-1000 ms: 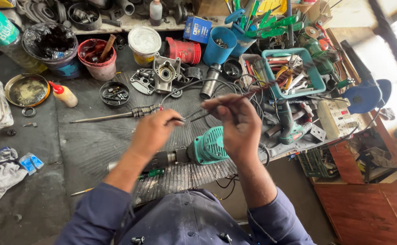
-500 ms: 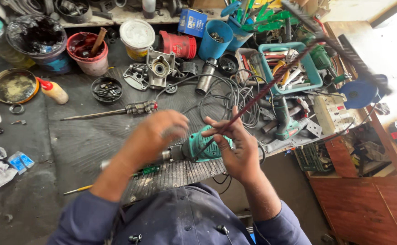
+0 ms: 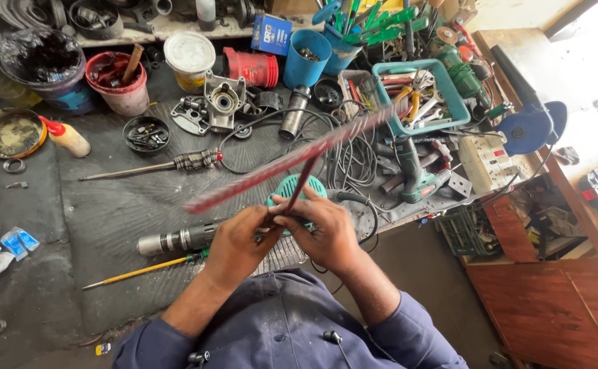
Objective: The person uses a metal file to smooth the surface of a teal motor housing, then removes the housing to reveal the internal rotor and stator. They place the housing aside and use a screwdriver to pry open the stator assembly, separating it into two halves.
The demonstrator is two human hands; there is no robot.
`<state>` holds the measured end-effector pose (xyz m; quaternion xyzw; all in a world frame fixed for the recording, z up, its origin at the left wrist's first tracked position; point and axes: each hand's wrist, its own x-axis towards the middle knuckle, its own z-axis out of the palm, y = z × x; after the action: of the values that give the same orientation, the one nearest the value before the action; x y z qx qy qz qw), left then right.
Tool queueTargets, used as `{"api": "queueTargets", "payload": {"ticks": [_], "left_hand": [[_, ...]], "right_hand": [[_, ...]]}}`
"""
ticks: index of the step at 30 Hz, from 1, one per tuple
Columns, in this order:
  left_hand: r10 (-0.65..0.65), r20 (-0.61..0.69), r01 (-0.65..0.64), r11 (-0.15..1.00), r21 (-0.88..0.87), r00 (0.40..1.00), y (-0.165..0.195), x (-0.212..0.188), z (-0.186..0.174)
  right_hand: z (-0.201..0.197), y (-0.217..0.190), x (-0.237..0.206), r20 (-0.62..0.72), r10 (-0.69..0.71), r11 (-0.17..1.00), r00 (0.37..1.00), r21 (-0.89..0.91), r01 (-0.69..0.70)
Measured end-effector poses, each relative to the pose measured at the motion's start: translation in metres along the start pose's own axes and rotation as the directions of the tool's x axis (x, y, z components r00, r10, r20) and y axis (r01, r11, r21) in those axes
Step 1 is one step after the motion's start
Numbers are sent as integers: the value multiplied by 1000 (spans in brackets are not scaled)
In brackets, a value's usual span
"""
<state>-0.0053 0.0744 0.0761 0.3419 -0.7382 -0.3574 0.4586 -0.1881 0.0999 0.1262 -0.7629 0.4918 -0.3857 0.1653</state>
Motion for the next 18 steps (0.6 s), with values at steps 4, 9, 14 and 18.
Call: {"api": "queueTargets", "payload": {"ticks": [4,9,14,18], "left_hand": [[11,-26,-10,997,71,1000,-4,-6,4],[21,-52,-15,993,116,998,-7,-12,7],[26,-59,-15,983,184,998,-8,-16,8],[23,-73,-8,980,197,997,-7,-19,9]], "right_hand": [[6,4,-4,-2,-50,998,999,-40,50],[7,8,-7,-22,-158,987,987,-16,158],[6,8,-8,-35,-213,977,976,-9,213],[5,7,-9,-18,-207,978,978,-12,207]]}}
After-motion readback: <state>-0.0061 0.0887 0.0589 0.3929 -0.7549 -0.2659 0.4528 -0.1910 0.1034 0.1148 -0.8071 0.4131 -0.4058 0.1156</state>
